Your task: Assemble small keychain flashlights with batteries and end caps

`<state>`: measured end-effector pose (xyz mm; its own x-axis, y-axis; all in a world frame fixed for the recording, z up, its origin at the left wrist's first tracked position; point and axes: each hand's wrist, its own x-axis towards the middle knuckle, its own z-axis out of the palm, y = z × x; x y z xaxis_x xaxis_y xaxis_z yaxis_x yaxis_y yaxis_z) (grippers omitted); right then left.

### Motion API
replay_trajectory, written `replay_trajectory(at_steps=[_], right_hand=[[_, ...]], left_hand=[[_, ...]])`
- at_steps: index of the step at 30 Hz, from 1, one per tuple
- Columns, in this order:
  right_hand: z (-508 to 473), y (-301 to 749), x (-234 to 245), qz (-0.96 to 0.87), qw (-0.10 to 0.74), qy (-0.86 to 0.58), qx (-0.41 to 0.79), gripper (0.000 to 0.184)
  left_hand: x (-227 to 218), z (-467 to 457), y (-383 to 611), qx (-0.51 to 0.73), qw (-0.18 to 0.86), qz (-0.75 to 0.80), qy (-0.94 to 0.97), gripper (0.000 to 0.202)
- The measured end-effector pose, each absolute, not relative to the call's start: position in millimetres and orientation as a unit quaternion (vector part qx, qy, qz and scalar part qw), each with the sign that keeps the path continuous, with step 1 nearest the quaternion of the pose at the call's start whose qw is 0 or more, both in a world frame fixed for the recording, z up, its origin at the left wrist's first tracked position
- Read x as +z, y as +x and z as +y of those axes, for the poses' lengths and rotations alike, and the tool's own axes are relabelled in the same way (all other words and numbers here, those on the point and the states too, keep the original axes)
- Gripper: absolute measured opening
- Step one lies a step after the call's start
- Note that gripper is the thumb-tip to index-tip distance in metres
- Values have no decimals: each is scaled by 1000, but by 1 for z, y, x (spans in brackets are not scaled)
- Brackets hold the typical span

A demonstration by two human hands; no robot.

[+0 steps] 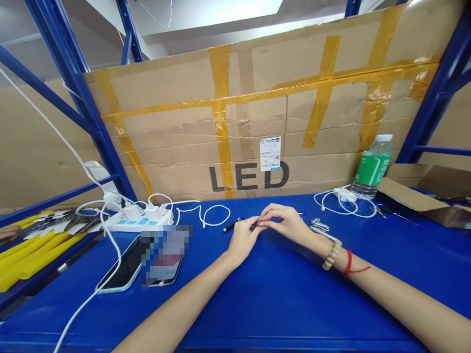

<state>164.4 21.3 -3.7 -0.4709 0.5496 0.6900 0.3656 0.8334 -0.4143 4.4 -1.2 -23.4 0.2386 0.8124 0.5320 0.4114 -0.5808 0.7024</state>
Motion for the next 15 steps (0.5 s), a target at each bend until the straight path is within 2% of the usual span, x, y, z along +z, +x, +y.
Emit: replay_trajectory(at_steps=[4, 8, 9, 11, 13, 15], right_hand=[[22, 169, 5, -850, 414, -311, 99, 23], [31, 190, 20, -739, 464, -488, 26, 30], [34, 198, 22, -718, 443, -537, -15, 28], [41, 214, 24, -725, 333, -597, -88, 21], [47, 227, 22, -705, 218, -665, -115, 16], [52, 237, 15, -668, 150, -719, -119, 16]], left_hand=[[-26, 3, 4, 458, 207, 429, 751, 18], [-26, 3, 5, 451, 198, 463, 737, 19], [-25, 1, 6, 448, 194, 466, 737, 20], [-22, -2, 6, 443, 182, 472, 740, 22], [-19, -5, 6, 435, 180, 478, 742, 24], [-17, -8, 6, 425, 182, 481, 745, 25]])
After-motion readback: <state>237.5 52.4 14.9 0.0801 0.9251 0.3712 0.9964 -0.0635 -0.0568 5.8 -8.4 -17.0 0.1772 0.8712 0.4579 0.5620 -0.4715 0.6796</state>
